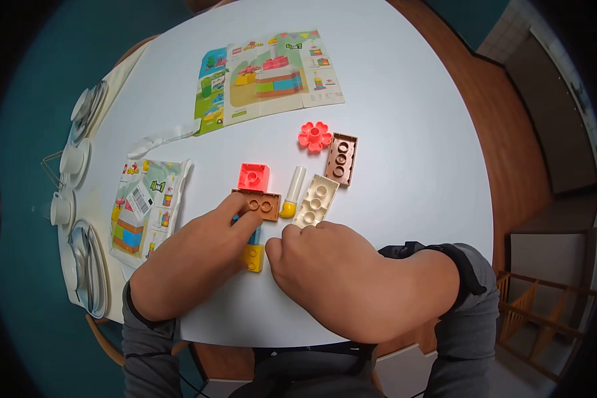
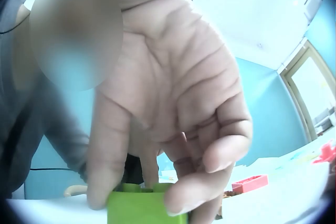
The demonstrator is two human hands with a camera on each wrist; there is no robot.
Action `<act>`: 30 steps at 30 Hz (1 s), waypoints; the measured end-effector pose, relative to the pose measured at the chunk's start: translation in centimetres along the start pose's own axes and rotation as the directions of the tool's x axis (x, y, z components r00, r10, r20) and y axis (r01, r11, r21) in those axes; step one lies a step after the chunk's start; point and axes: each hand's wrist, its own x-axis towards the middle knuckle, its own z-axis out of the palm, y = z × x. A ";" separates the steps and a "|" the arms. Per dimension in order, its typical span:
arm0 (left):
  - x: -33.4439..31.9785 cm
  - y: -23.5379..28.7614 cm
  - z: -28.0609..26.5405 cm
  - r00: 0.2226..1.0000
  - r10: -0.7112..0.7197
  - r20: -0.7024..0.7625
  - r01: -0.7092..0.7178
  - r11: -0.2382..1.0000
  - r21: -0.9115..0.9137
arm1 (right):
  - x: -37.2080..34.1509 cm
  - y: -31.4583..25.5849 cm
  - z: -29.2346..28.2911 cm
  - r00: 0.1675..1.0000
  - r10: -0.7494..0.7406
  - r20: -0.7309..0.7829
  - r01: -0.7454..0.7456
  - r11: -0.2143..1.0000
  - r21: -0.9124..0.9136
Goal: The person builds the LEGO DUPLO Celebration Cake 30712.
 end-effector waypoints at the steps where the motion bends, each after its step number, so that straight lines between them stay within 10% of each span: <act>1: -0.2 0.0 0.0 1.000 -0.021 -0.002 0.021 0.999 0.029 | 0.1 0.1 0.1 1.000 0.002 -0.002 -0.002 1.000 -0.001; 19: -0.6 -0.3 -0.8 0.991 -0.121 0.050 0.119 0.992 0.049 | 0.1 0.2 0.1 0.923 0.336 -0.189 -0.371 0.907 -0.197; 30: -0.6 -0.5 -0.4 0.992 -0.124 0.016 0.124 0.992 0.025 | 0.0 -3.0 1.4 0.983 0.184 0.009 -0.181 0.974 -0.139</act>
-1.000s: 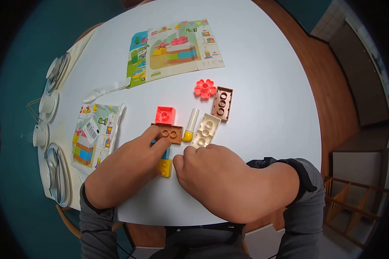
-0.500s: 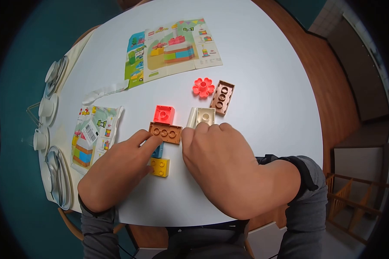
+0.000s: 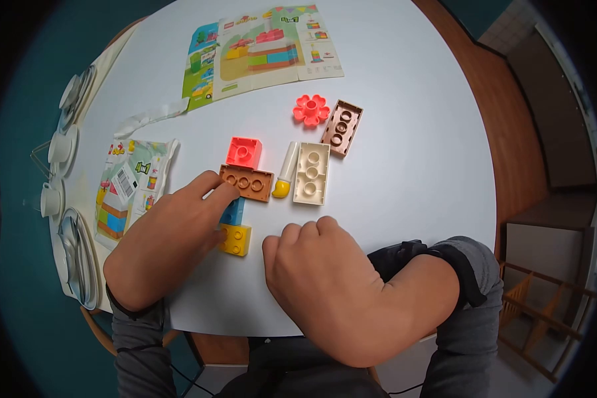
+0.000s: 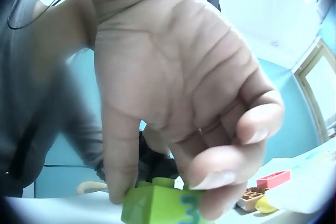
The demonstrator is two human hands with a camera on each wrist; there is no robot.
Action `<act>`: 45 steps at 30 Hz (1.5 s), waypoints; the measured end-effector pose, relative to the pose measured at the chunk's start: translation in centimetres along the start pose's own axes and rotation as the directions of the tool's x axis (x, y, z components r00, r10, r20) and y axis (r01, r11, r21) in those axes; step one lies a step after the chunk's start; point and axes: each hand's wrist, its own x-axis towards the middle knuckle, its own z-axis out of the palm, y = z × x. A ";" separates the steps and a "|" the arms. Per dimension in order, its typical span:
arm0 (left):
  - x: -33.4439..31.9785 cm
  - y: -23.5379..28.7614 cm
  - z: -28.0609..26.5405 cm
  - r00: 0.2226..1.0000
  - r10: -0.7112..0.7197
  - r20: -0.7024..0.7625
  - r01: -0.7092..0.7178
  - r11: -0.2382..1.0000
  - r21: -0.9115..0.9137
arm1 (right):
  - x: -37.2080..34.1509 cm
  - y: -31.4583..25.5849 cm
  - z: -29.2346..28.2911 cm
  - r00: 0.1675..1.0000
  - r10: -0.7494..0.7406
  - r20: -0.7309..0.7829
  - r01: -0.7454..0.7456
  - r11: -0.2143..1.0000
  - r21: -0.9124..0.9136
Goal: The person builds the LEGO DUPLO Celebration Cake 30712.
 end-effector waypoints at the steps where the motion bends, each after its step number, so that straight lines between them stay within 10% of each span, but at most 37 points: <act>1: 0.0 0.1 0.0 1.000 -0.014 0.014 0.014 1.000 0.015 | 0.1 0.1 0.0 1.000 -0.001 0.001 0.001 1.000 0.003; 16: -0.2 -0.2 -0.1 0.997 -0.061 0.051 0.055 0.993 0.100 | 0.8 3.7 -0.5 0.988 0.021 -0.151 -0.006 0.995 0.100; 18: -0.2 -0.3 -0.2 0.995 -0.077 0.071 0.070 0.993 0.094 | 0.6 4.7 -1.9 0.998 0.058 0.007 -0.058 0.978 0.200; 23: 0.0 -0.6 0.0 0.998 -0.060 0.035 0.057 0.995 0.078 | 0.2 8.5 -1.1 0.927 0.148 -0.345 -0.084 0.977 0.194; 29: 0.3 -0.1 -0.3 0.990 -0.132 0.058 0.124 0.986 0.114 | 3.2 10.9 -0.4 0.909 0.386 -0.159 -0.362 0.918 0.162; 45: 0.4 -0.5 -0.5 0.990 -0.129 0.048 0.126 0.990 0.058 | 4.3 11.2 0.5 0.894 0.438 -0.094 -0.415 0.889 0.194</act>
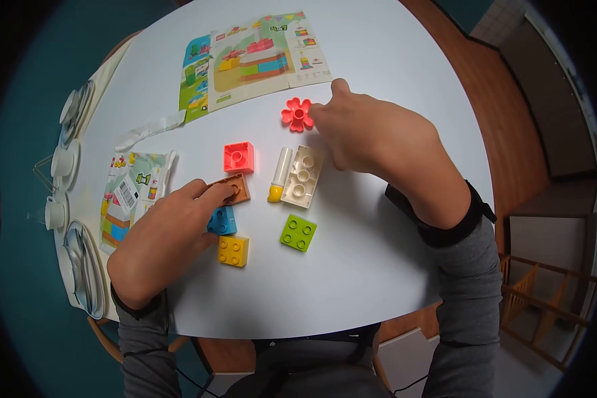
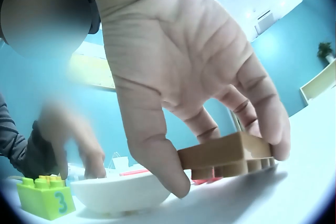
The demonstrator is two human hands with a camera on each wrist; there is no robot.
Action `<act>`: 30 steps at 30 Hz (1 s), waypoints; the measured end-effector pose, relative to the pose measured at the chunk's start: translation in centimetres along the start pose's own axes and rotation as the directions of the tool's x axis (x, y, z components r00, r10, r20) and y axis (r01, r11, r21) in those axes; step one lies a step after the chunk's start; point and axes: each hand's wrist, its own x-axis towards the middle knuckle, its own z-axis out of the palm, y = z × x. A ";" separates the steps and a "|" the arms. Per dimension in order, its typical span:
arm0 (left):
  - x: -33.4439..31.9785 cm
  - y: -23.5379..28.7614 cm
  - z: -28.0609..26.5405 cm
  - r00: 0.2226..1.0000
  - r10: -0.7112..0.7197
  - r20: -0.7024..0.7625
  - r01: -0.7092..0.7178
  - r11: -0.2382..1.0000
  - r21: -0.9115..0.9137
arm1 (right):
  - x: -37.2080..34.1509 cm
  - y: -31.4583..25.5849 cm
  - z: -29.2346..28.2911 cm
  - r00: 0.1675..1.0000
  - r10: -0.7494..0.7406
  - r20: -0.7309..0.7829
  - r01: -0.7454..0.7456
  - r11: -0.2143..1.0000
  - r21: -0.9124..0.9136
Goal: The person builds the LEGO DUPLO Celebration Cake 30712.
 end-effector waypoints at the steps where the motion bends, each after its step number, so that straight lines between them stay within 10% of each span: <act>1: 0.1 0.0 -0.1 1.000 -0.014 0.021 0.014 1.000 0.000 | -0.2 0.1 -0.4 1.000 0.009 0.014 -0.009 1.000 0.008; 9: -0.3 -0.7 0.3 1.000 -0.025 0.003 0.025 0.998 -0.049 | -3.3 -0.8 -4.5 0.945 -0.309 0.107 0.269 0.921 0.283; 11: -0.2 -0.8 0.2 0.999 -0.027 0.025 0.028 0.998 -0.050 | -3.1 -0.6 -3.6 0.859 -0.510 0.054 0.465 0.818 0.338; 13: -0.3 -0.8 -0.1 0.999 -0.039 0.024 0.041 0.997 -0.058 | -2.3 -1.9 -3.6 0.552 -0.823 0.134 0.520 0.465 0.716; 24: -1.4 -1.2 -0.7 0.989 0.066 -0.135 -0.073 0.996 -0.045 | -3.1 -4.7 -1.9 0.617 -0.782 0.090 0.596 0.539 0.595; 30: -1.3 -1.1 -1.2 0.996 -0.072 -0.050 0.070 0.997 -0.036 | -5.2 -6.9 -0.1 0.405 -0.889 0.215 0.754 0.457 0.472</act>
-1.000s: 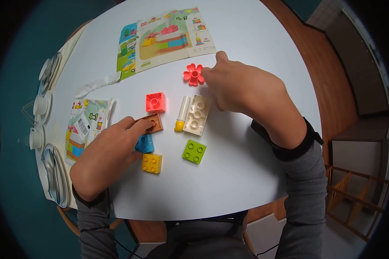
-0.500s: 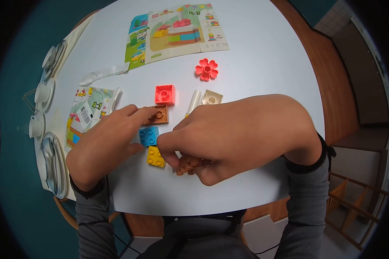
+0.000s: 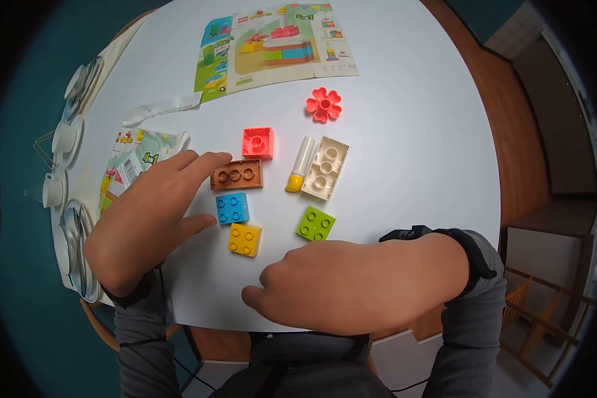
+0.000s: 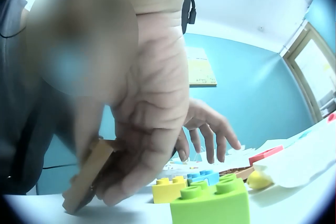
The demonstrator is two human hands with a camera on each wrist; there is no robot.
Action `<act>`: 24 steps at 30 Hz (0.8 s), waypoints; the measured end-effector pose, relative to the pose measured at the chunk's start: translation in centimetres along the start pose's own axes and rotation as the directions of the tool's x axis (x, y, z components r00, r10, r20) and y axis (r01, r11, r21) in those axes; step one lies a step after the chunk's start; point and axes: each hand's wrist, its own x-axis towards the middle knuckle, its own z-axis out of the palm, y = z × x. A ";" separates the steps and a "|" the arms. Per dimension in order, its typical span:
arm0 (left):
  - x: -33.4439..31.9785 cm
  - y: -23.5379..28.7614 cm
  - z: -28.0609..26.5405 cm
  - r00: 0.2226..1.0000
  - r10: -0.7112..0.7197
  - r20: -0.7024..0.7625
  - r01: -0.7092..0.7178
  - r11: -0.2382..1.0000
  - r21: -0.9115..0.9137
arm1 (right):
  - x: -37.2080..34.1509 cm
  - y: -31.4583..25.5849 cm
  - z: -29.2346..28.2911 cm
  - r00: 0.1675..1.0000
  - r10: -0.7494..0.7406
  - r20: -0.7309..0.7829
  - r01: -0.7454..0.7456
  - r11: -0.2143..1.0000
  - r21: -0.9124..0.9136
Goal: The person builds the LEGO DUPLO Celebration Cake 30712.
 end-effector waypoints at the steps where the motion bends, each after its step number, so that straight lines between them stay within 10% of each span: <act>1: -0.1 0.2 -0.1 1.000 -0.003 0.009 0.003 1.000 0.000 | 0.3 0.2 0.4 1.000 -0.025 -0.012 0.025 1.000 -0.013; 18: -1.4 2.5 -0.7 0.996 0.077 0.055 -0.085 0.982 0.170 | -1.1 1.3 0.0 0.846 0.404 -0.349 -0.526 0.739 -0.420; 24: -4.6 6.0 3.6 0.908 0.407 0.097 -0.419 0.878 0.231 | -1.4 1.6 0.3 0.844 0.341 -0.415 -0.512 0.742 -0.433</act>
